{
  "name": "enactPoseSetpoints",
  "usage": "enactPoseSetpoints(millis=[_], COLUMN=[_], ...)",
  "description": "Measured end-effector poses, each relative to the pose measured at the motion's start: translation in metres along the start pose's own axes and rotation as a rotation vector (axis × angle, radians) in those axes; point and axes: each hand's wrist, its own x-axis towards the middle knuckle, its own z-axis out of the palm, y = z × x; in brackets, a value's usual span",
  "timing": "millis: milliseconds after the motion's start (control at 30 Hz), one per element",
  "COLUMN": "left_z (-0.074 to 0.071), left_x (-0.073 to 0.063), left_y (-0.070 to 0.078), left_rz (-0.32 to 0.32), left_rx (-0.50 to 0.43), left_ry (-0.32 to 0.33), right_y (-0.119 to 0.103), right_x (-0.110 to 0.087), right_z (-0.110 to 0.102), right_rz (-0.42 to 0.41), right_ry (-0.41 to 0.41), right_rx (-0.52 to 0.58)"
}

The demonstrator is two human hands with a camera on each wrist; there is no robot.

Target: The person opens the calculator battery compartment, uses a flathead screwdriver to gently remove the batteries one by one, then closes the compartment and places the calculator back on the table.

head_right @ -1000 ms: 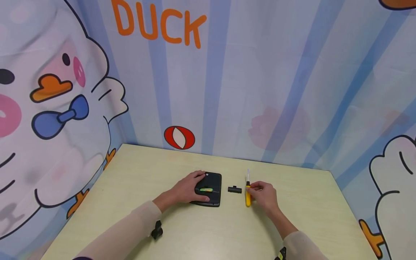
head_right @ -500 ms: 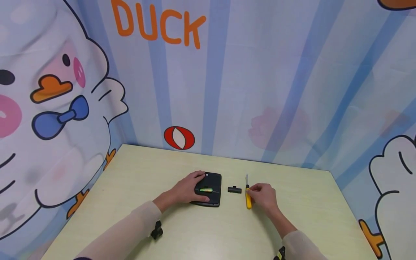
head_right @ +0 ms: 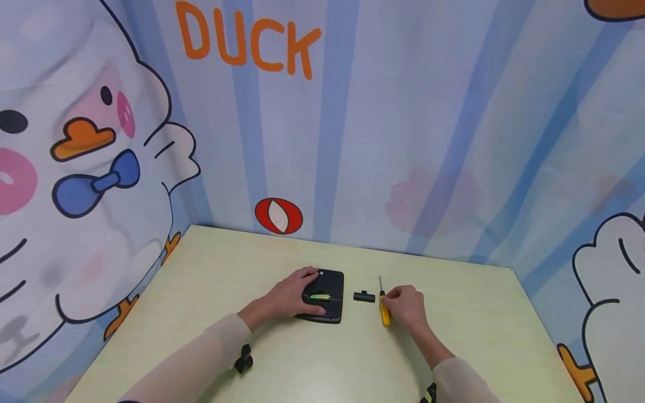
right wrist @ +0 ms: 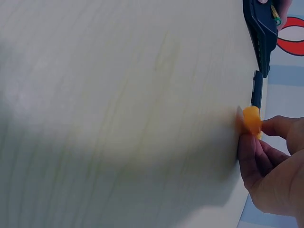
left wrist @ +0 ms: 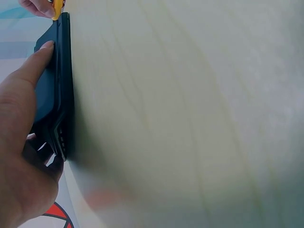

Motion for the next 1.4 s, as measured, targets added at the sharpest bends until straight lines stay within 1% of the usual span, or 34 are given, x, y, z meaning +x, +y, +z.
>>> enactPoseSetpoints(millis=[200,333,733,933,1167,1400], left_z=[0.0,-0.002,-0.002,-0.001,0.0,-0.002], left_x=[-0.001,-0.002,-0.003,-0.001,-0.001,-0.002], left_y=[0.001,0.003,0.003,0.002,0.002,0.003], left_rz=[-0.001,-0.001,-0.007,-0.006,-0.009,-0.013], left_rx=[-0.01,-0.023,-0.02,-0.013,-0.002,-0.009], left_ry=[0.004,0.008,0.004,0.002,0.0,0.0], right_y=[0.0,0.001,0.003,0.002,0.0,-0.004], right_x=[-0.003,-0.003,-0.006,-0.012,-0.015,-0.018], right_z=[0.001,0.001,0.002,-0.002,-0.006,-0.008], right_rz=[-0.034,-0.037,-0.049,-0.052,-0.067,-0.128], right_ry=[0.014,0.013,0.024,0.053,0.064,0.072], right_rx=[-0.035,-0.042,-0.034,-0.034,-0.019,0.003])
